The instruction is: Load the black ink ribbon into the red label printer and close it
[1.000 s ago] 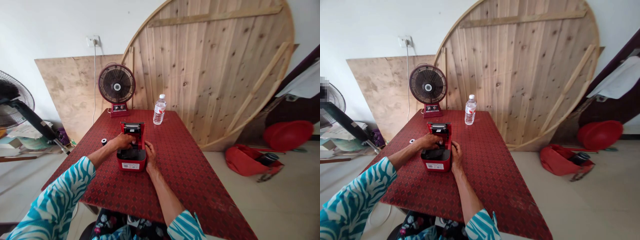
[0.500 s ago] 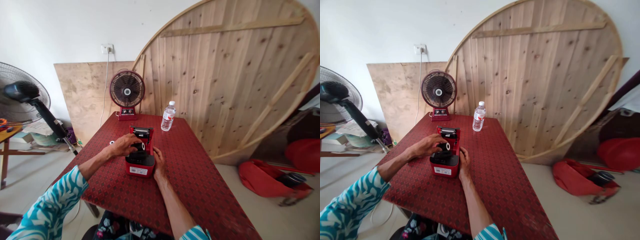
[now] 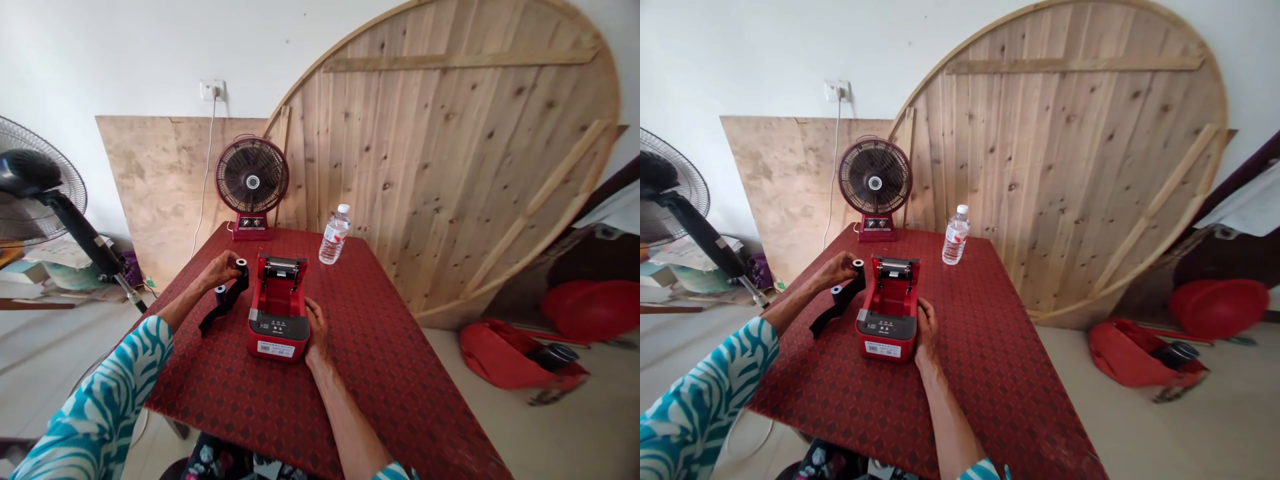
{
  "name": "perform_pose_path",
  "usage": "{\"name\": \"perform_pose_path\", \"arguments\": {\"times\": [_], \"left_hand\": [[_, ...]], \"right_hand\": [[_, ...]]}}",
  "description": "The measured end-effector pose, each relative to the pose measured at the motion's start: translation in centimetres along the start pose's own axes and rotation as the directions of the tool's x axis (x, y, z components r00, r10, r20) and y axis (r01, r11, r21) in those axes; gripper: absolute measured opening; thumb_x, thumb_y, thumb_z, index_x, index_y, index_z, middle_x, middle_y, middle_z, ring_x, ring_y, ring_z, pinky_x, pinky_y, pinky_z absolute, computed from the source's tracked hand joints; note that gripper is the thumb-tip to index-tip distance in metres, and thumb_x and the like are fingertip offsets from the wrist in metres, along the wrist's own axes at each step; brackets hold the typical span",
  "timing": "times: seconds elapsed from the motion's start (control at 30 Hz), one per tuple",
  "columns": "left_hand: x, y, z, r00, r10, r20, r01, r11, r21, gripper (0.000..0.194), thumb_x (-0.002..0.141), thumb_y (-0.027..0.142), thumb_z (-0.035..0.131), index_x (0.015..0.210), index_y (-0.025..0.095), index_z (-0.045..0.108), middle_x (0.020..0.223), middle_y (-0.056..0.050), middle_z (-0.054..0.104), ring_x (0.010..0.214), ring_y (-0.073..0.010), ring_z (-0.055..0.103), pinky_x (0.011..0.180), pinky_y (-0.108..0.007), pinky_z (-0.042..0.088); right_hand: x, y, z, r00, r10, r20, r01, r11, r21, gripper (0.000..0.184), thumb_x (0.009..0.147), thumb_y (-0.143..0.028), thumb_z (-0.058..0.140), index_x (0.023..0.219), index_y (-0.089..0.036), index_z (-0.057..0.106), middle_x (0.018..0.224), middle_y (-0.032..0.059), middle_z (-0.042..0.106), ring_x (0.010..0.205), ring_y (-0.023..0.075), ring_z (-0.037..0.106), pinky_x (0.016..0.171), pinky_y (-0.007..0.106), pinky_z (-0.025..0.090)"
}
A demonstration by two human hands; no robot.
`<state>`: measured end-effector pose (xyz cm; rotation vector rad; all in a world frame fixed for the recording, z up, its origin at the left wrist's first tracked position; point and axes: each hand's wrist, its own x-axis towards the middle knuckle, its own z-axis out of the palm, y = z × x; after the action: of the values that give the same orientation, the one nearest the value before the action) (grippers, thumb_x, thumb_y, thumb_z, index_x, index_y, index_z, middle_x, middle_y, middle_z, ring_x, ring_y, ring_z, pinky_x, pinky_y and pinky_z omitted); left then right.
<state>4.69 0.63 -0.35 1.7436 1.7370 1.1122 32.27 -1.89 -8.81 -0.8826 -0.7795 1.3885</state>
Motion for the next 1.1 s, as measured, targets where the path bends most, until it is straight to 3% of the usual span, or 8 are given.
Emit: {"name": "perform_pose_path", "arguments": {"times": [0.13, 0.27, 0.43, 0.53, 0.6, 0.7, 0.87, 1.1], "left_hand": [[0.6, -1.7, 1.8, 0.995, -0.043, 0.085, 0.042, 0.999, 0.021, 0.038, 0.055, 0.018, 0.067, 0.093, 0.020, 0.062, 0.077, 0.003, 0.065, 0.071, -0.0168, 0.061, 0.070, -0.027, 0.048], [0.9, -2.4, 1.9, 0.987, -0.070, 0.147, 0.072, 0.997, -0.012, 0.038, 0.052, 0.022, 0.071, 0.090, 0.019, 0.065, 0.074, 0.001, 0.067, 0.072, -0.0195, 0.063, 0.068, -0.029, 0.049], [-1.0, -2.8, -1.2, 0.992, -0.055, 0.117, 0.072, 0.987, -0.143, 0.060, 0.067, 0.045, 0.065, 0.118, 0.016, 0.058, 0.105, -0.010, 0.071, 0.096, -0.0237, 0.066, 0.084, -0.037, 0.052], [-3.7, -3.3, -3.2, 0.991, -0.060, 0.119, 0.083, 0.977, -0.197, 0.061, 0.068, 0.050, 0.065, 0.118, 0.015, 0.060, 0.117, -0.015, 0.068, 0.108, -0.0274, 0.063, 0.093, -0.042, 0.050], [-5.4, -3.7, -3.4, 0.984, -0.086, 0.155, 0.120, 0.968, -0.223, 0.062, 0.064, 0.048, 0.070, 0.117, 0.015, 0.062, 0.118, -0.014, 0.069, 0.110, -0.0293, 0.063, 0.093, -0.043, 0.050], [-6.8, -3.9, -2.3, 0.974, -0.132, 0.186, 0.177, 0.952, -0.249, 0.063, 0.061, 0.047, 0.074, 0.116, 0.018, 0.064, 0.113, -0.010, 0.072, 0.105, -0.0288, 0.065, 0.091, -0.042, 0.051], [-7.5, -3.3, -0.7, 0.981, -0.155, 0.120, 0.185, 0.934, -0.305, 0.053, 0.057, 0.049, 0.077, 0.099, 0.017, 0.069, 0.101, -0.007, 0.075, 0.097, -0.0280, 0.067, 0.090, -0.039, 0.050], [-8.9, 0.2, -3.5, 0.979, -0.180, 0.094, 0.203, 0.855, -0.477, 0.045, 0.065, 0.045, 0.079, 0.095, 0.016, 0.063, 0.081, -0.003, 0.072, 0.062, -0.0153, 0.064, 0.056, -0.023, 0.048]], "right_hand": [[-0.1, 0.0, 0.1, 1.000, -0.006, -0.014, 0.006, 1.000, 0.010, 0.043, 0.063, -0.048, 0.072, 0.097, -0.021, 0.068, 0.095, 0.0031, 0.072, 0.083, 0.0206, 0.064, 0.074, 0.031, 0.048], [-0.2, -0.1, 0.1, 1.000, 0.010, 0.001, -0.010, 1.000, -0.004, 0.043, 0.066, -0.047, 0.070, 0.100, -0.021, 0.068, 0.094, 0.0030, 0.072, 0.079, 0.0201, 0.064, 0.071, 0.031, 0.048], [-0.2, -0.2, 0.1, 1.000, 0.002, 0.006, -0.002, 1.000, 0.001, 0.043, 0.064, -0.047, 0.071, 0.098, -0.022, 0.068, 0.096, 0.0025, 0.072, 0.086, 0.0209, 0.064, 0.076, 0.032, 0.047], [-0.1, -0.1, 0.2, 1.000, -0.010, -0.001, 0.010, 1.000, 0.001, 0.043, 0.063, -0.047, 0.071, 0.098, -0.021, 0.068, 0.095, 0.0027, 0.072, 0.085, 0.0211, 0.064, 0.076, 0.032, 0.047], [0.0, 0.0, 0.2, 1.000, -0.013, -0.013, 0.013, 1.000, 0.002, 0.044, 0.063, -0.047, 0.071, 0.098, -0.021, 0.068, 0.092, 0.0025, 0.072, 0.080, 0.0203, 0.063, 0.072, 0.031, 0.047], [0.1, 0.2, 0.0, 1.000, -0.019, -0.018, 0.019, 1.000, 0.003, 0.044, 0.063, -0.047, 0.071, 0.098, -0.021, 0.067, 0.091, 0.0021, 0.071, 0.078, 0.0191, 0.062, 0.068, 0.029, 0.046], [0.1, 0.3, -0.2, 1.000, -0.012, 0.002, 0.012, 1.000, -0.012, 0.045, 0.065, -0.049, 0.071, 0.100, -0.021, 0.067, 0.093, 0.0026, 0.071, 0.077, 0.0186, 0.062, 0.069, 0.029, 0.047], [0.3, 0.6, -0.2, 0.999, -0.034, -0.007, 0.034, 0.999, -0.007, 0.043, 0.065, -0.046, 0.070, 0.099, -0.021, 0.067, 0.089, 0.0011, 0.071, 0.071, 0.0171, 0.061, 0.064, 0.028, 0.045]]}}
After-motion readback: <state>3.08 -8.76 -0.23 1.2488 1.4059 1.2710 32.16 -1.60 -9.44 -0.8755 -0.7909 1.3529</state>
